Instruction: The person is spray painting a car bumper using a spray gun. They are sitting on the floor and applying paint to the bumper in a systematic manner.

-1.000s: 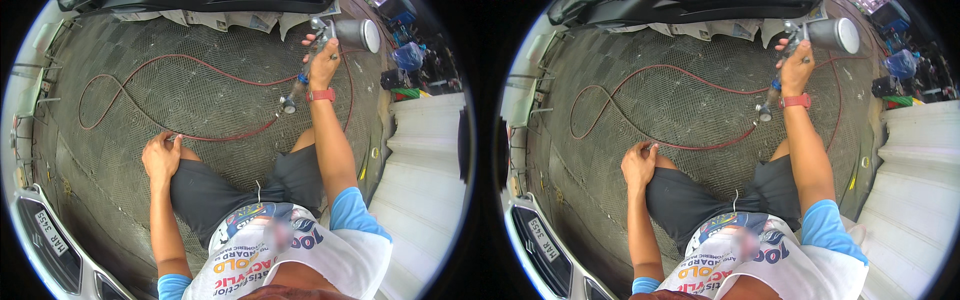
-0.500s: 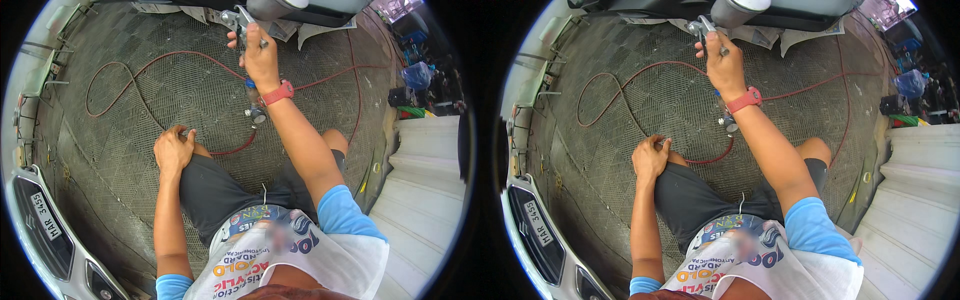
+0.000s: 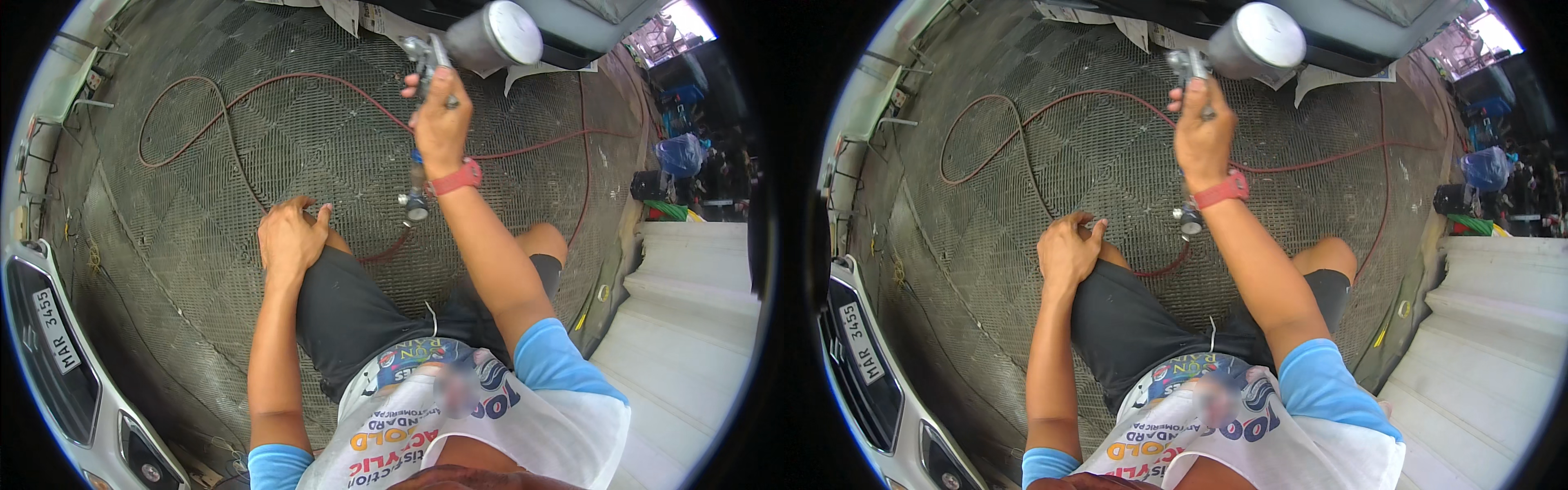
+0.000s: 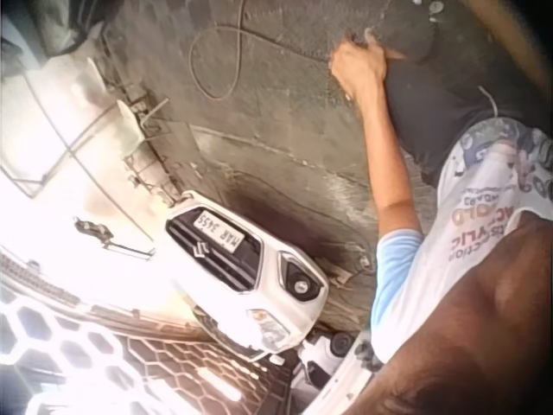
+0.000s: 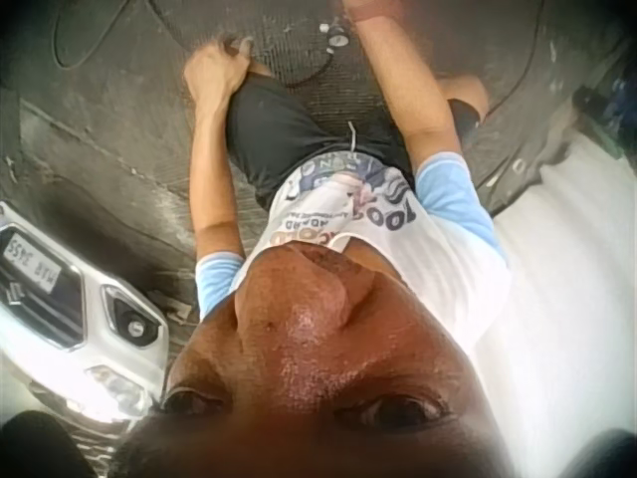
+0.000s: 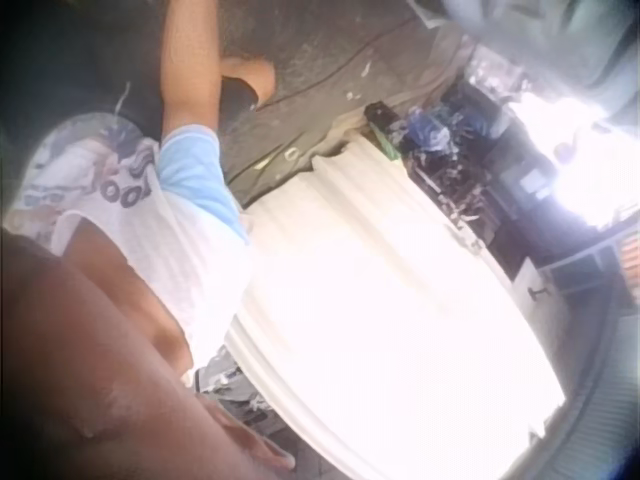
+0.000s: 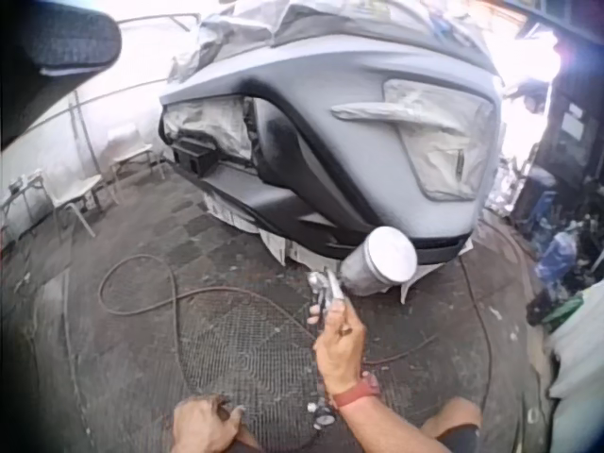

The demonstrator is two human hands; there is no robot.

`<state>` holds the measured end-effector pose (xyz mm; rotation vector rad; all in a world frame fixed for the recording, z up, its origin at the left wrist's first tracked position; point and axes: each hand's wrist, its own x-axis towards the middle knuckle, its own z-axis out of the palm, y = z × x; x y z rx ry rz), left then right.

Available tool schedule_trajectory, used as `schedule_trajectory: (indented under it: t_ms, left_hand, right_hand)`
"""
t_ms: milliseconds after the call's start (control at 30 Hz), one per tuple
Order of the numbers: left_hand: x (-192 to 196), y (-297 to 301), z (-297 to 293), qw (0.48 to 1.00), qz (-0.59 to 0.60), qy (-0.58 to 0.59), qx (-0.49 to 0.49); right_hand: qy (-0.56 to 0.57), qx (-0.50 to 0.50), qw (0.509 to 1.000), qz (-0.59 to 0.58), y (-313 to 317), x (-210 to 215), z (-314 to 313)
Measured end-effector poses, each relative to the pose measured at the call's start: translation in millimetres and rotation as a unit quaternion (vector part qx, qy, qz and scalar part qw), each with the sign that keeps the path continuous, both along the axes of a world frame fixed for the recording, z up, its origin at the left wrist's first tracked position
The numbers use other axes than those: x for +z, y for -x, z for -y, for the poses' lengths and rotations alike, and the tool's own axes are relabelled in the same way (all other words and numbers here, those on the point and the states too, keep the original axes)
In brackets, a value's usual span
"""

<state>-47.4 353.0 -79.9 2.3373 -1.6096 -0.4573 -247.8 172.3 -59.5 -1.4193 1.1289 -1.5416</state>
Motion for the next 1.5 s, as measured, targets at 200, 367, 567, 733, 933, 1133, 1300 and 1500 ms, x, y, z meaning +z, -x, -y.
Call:
schedule_trajectory:
  t_ms: [200, 367, 567, 733, 933, 1133, 1300, 1500]
  left_hand:
    - [-3, 1, 2, 1.0, 0.012, 0.013, -0.015]
    - [-4, -8, -1, 1.0, -0.008, 0.019, 0.003]
    - [0, -12, -3, 1.0, -0.017, 0.008, 0.003]
    - [-3, -11, 2, 1.0, -0.009, 0.006, -0.001]
    - [-6, -8, 6, 1.0, 0.006, -0.007, -0.011]
    - [0, -9, 0, 1.0, 0.01, -0.009, -0.003]
    - [-1, -8, -3, 1.0, 0.021, -0.007, -0.004]
    - [6, -5, -7, 1.0, 0.024, 0.01, -0.007]
  right_hand:
    - [0.042, 0.057, 0.996, 0.048, -41, -13, 12]
    - [0.005, -0.045, 0.999, -0.009, 26, -62, 8]
    - [-0.04, -0.24, 0.97, -0.013, 116, -62, -17]
    - [-0.044, -0.214, 0.976, -0.005, 106, -12, -24]
    - [-0.002, -0.022, 0.997, 0.068, 56, 61, -20]
    - [0.025, -0.018, 0.995, 0.095, 36, 114, 0]
    - [0.036, 0.03, 0.993, 0.111, -3, 159, 32]
    - [0.079, 0.077, 0.989, 0.097, -19, 202, 56]
